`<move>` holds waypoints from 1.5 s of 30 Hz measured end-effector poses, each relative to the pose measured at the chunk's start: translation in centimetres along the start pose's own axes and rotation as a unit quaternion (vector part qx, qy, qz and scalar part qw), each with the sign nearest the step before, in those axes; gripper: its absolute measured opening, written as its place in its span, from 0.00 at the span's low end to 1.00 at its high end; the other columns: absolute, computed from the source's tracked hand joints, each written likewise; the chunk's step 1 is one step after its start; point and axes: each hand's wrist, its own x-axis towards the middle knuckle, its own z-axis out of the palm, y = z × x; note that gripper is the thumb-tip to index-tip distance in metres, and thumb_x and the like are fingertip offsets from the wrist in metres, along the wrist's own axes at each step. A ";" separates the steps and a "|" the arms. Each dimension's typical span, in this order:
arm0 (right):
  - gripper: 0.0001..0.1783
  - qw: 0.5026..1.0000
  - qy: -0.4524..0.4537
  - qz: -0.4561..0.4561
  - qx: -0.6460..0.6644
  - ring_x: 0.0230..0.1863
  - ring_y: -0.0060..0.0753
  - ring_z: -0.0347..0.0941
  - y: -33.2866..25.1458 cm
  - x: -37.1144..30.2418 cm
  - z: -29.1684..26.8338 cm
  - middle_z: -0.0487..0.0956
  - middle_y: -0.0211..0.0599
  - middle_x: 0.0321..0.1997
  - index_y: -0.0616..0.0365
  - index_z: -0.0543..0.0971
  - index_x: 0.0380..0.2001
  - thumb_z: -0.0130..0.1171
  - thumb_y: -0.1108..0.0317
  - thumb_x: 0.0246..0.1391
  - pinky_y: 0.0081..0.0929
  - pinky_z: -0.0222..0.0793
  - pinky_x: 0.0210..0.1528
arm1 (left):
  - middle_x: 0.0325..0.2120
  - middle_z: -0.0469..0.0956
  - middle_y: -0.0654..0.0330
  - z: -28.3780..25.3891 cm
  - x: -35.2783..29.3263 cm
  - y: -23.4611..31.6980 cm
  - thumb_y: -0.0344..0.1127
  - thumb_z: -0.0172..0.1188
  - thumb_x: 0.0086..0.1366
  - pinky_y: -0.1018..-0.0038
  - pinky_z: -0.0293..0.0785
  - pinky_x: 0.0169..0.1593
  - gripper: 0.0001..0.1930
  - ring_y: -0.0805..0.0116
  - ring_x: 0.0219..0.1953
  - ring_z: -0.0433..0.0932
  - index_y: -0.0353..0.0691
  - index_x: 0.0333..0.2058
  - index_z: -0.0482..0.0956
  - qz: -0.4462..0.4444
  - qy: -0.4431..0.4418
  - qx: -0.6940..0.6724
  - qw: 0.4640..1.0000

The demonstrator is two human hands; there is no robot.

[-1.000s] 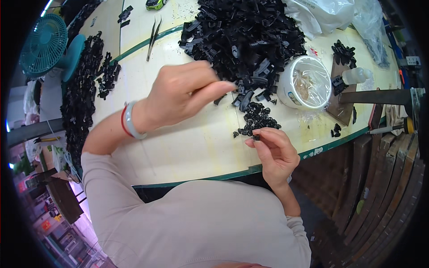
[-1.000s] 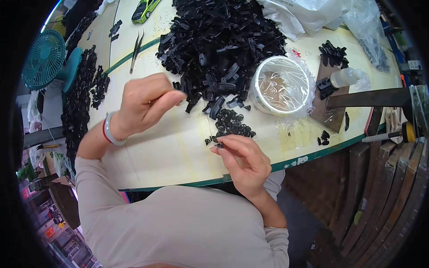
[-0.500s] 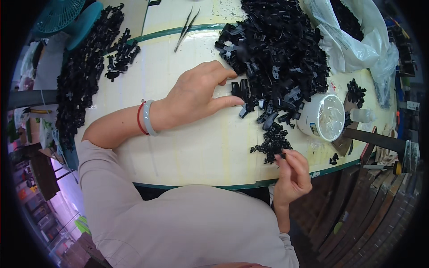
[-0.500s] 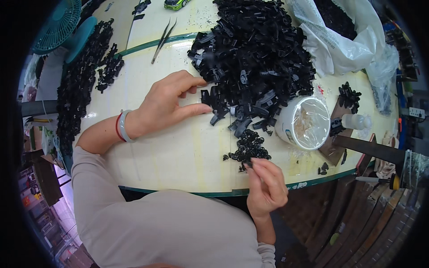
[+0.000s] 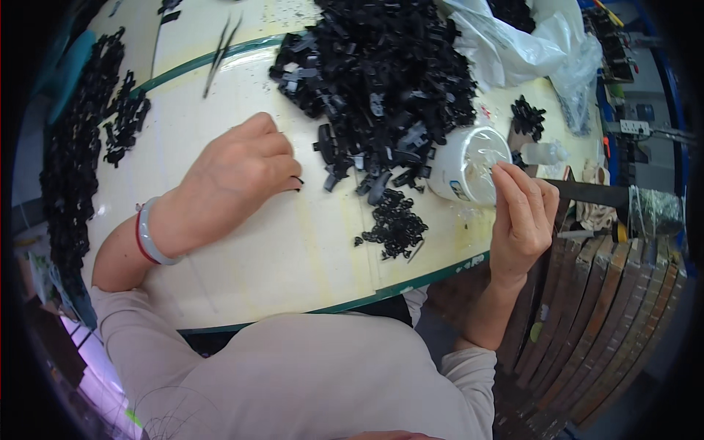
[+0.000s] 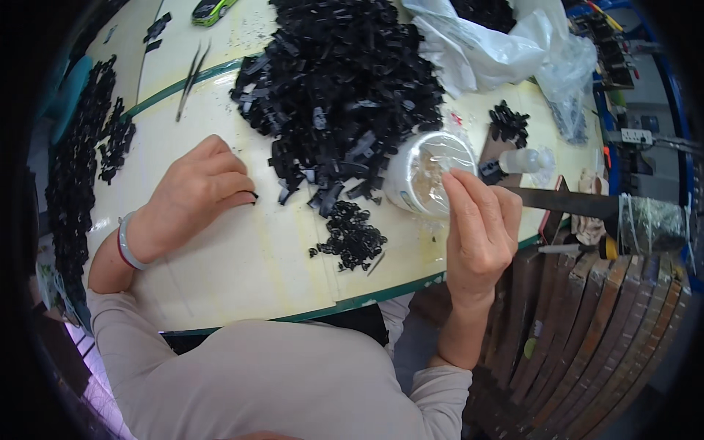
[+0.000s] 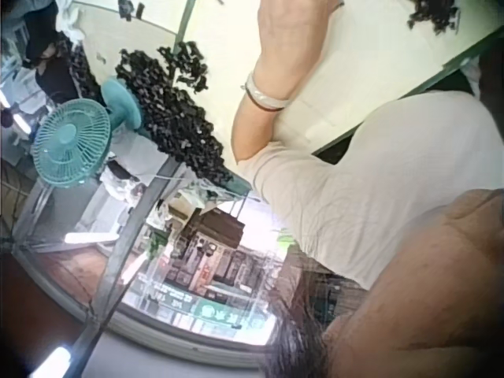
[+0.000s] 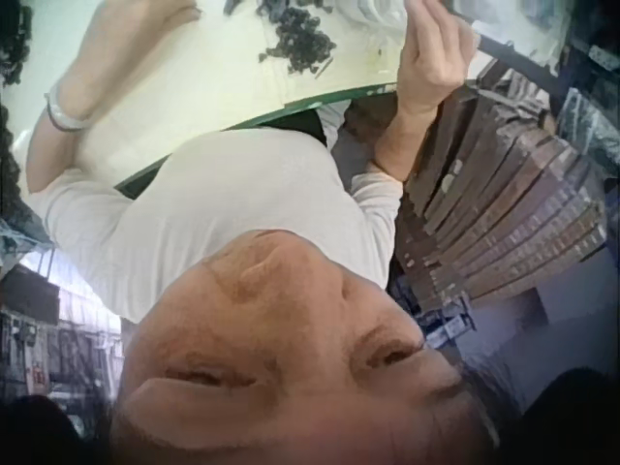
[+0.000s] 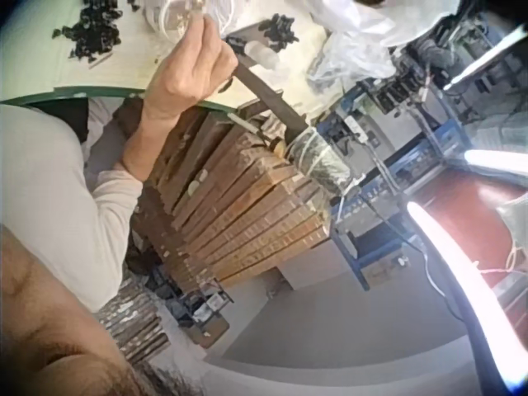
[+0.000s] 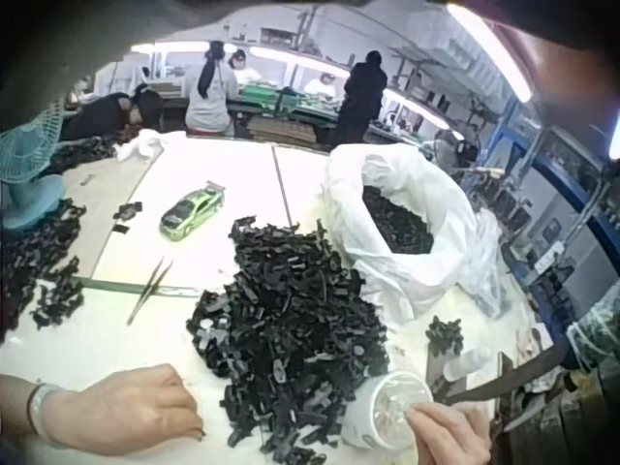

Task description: The person assembles plastic components by attaching small black plastic pieces to plastic parts by hand.

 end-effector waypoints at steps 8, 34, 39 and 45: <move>0.16 0.995 -0.056 -0.071 -0.051 0.31 0.36 0.69 0.5 0.7 0.2 0.79 0.35 0.34 0.63 0.80 0.31 0.59 0.81 0.30 0.29 0.66 0.35 | 0.25 0.77 0.58 0.4 0.4 0.7 0.29 0.63 0.52 0.74 0.71 0.32 0.09 0.65 0.27 0.75 0.35 0.33 0.78 -0.061 0.005 -0.178 0.982; 0.11 0.868 -0.001 0.180 0.462 0.32 0.31 0.71 -8.3 -1.9 3.8 0.81 0.39 0.31 0.64 0.80 0.28 0.63 0.85 0.36 0.21 0.66 0.36 | 0.35 0.79 0.54 3.3 -0.2 1.6 0.30 0.55 0.63 0.79 0.76 0.41 0.14 0.71 0.36 0.79 0.31 0.47 0.71 -0.257 -0.115 -0.712 0.644; 0.11 0.890 0.006 0.151 0.429 0.32 0.32 0.72 -8.7 -1.9 3.9 0.81 0.39 0.31 0.64 0.80 0.28 0.64 0.84 0.36 0.22 0.66 0.36 | 0.35 0.79 0.53 3.6 0.2 1.7 0.28 0.55 0.62 0.78 0.76 0.41 0.14 0.70 0.36 0.79 0.30 0.47 0.71 -0.249 -0.124 -0.714 0.643; 0.12 0.972 0.142 0.118 0.147 0.32 0.35 0.71 -5.2 -0.6 1.9 0.81 0.37 0.32 0.62 0.80 0.29 0.64 0.84 0.36 0.25 0.67 0.35 | 0.35 0.78 0.54 3.3 -0.2 1.9 0.24 0.56 0.61 0.78 0.77 0.41 0.12 0.69 0.36 0.79 0.30 0.44 0.72 -0.277 -0.108 -0.714 0.635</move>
